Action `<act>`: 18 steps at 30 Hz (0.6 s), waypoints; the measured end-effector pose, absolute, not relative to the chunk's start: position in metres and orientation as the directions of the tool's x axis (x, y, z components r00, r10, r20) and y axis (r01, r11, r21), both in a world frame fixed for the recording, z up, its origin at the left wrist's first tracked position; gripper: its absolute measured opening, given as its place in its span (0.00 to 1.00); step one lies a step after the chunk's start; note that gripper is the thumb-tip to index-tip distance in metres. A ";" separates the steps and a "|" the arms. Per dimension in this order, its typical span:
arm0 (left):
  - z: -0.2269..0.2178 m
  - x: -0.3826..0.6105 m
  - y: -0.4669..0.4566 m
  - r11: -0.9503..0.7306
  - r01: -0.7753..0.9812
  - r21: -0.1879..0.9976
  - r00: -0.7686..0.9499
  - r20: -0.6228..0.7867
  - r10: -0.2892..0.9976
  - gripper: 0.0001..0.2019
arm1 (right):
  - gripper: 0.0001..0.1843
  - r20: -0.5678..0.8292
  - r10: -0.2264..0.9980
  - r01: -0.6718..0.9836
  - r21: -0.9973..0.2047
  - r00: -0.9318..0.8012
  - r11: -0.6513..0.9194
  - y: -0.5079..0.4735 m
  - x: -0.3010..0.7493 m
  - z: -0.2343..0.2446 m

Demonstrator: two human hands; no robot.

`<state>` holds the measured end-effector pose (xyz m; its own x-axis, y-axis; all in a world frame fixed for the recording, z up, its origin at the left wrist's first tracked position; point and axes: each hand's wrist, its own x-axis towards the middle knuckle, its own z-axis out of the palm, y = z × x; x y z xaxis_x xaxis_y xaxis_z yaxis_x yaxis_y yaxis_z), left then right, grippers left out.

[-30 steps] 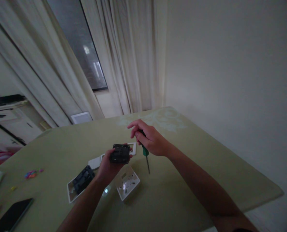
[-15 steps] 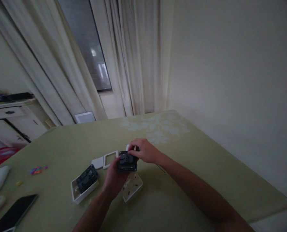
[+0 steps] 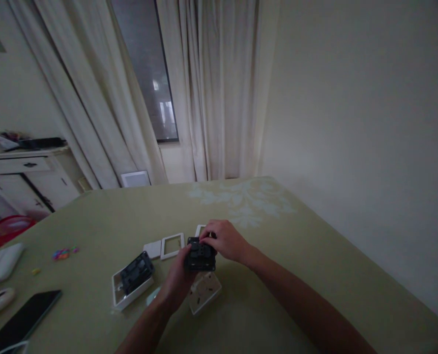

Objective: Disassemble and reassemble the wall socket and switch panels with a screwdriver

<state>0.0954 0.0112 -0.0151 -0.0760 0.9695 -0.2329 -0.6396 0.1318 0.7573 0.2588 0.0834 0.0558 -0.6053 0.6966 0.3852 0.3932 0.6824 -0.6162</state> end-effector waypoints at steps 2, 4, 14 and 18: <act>-0.015 0.095 0.008 0.097 -0.605 0.790 -0.106 -0.200 0.974 0.14 | 0.04 0.387 0.702 0.384 -0.630 -0.598 0.675 0.083 0.259 0.056; -0.014 0.095 0.005 0.071 -0.578 0.813 -0.134 -0.180 0.974 0.16 | 0.04 0.387 0.708 0.374 -0.646 -0.591 0.665 0.082 0.259 0.056; -0.001 0.097 0.001 0.073 -0.627 0.776 -0.074 -0.153 0.985 0.24 | 0.10 0.377 0.743 0.343 -0.709 -0.553 0.615 0.080 0.258 0.057; 0.002 0.097 0.002 0.040 -0.649 0.760 -0.058 -0.101 0.993 0.25 | 0.16 0.370 0.775 0.354 -0.732 -0.512 0.583 0.081 0.259 0.058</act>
